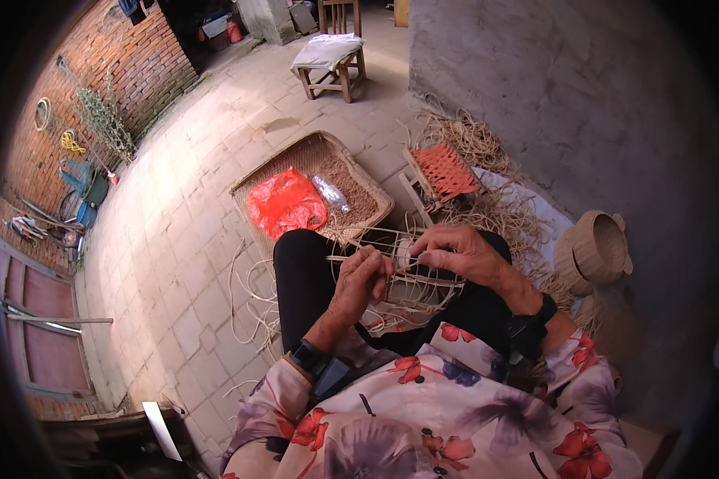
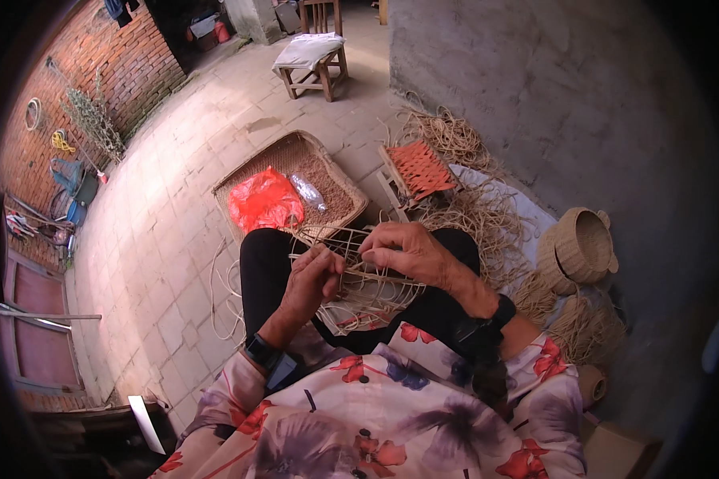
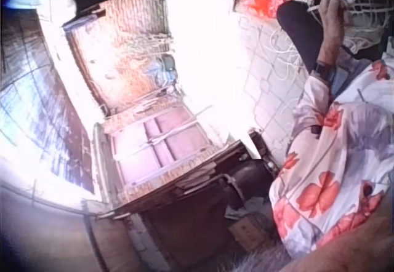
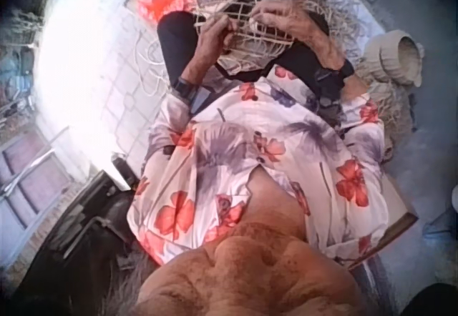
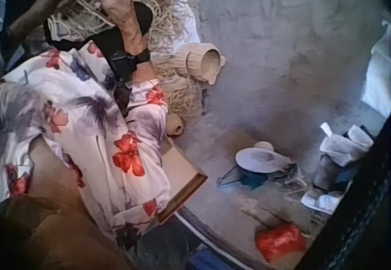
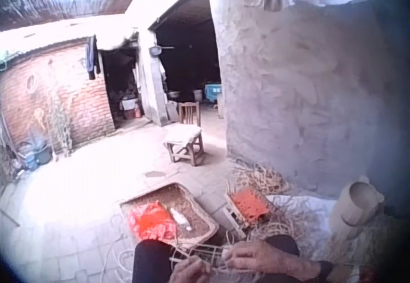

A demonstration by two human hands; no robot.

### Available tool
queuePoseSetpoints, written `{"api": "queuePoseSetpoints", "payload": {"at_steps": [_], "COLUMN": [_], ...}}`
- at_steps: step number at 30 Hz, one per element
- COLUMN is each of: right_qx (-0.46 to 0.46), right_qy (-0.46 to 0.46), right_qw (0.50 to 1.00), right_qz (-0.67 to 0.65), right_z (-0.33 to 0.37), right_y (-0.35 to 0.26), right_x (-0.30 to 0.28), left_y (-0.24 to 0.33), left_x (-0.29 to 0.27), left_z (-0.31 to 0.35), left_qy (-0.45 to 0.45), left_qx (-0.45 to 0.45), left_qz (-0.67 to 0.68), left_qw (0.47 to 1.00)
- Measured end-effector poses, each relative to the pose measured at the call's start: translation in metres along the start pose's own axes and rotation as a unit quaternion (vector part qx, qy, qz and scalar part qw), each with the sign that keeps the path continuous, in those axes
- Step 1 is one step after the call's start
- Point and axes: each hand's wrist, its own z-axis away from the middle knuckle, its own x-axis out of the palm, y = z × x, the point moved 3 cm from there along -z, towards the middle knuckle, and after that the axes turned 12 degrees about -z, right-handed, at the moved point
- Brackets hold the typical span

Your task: Weaving plant fibers into a wooden frame to construct a basket.

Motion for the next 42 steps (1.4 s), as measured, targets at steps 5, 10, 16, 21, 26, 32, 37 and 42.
{"api": "queuePoseSetpoints", "payload": {"at_steps": [5,10,16,21,26,32,37,42], "right_qx": [0.017,0.072,0.087,0.002,-0.076,0.077,0.079,0.055], "right_qy": [0.075,0.061,0.045,0.072,0.094,0.050,0.039,0.050], "right_qw": [0.795,0.844,0.876,0.958,0.989,0.961,0.960,0.959], "right_qz": [-0.601,-0.529,-0.473,-0.278,-0.088,-0.262,-0.267,-0.275], "right_z": [-0.009,-0.019,-0.023,-0.020,-0.017,-0.018,-0.023,-0.029], "right_y": [0.021,0.020,0.016,0.024,0.015,0.018,0.029,0.038], "right_x": [0.042,0.038,0.032,0.043,0.041,0.014,0.027,0.035], "left_y": [0.010,0.016,0.017,0.022,0.015,-0.002,-0.004,0.024], "left_x": [-0.005,-0.007,0.003,-0.006,-0.001,0.019,0.021,0.004], "left_z": [0.000,0.004,0.009,0.003,0.002,0.010,0.020,0.016], "left_qy": [-0.035,-0.067,-0.043,-0.035,-0.037,-0.022,0.030,-0.014], "left_qx": [-0.032,-0.036,-0.044,-0.039,-0.039,-0.032,-0.073,-0.094], "left_qz": [-0.104,-0.095,-0.015,-0.126,-0.115,-0.056,0.008,-0.146], "left_qw": [0.993,0.993,0.998,0.991,0.992,0.998,0.997,0.985]}}
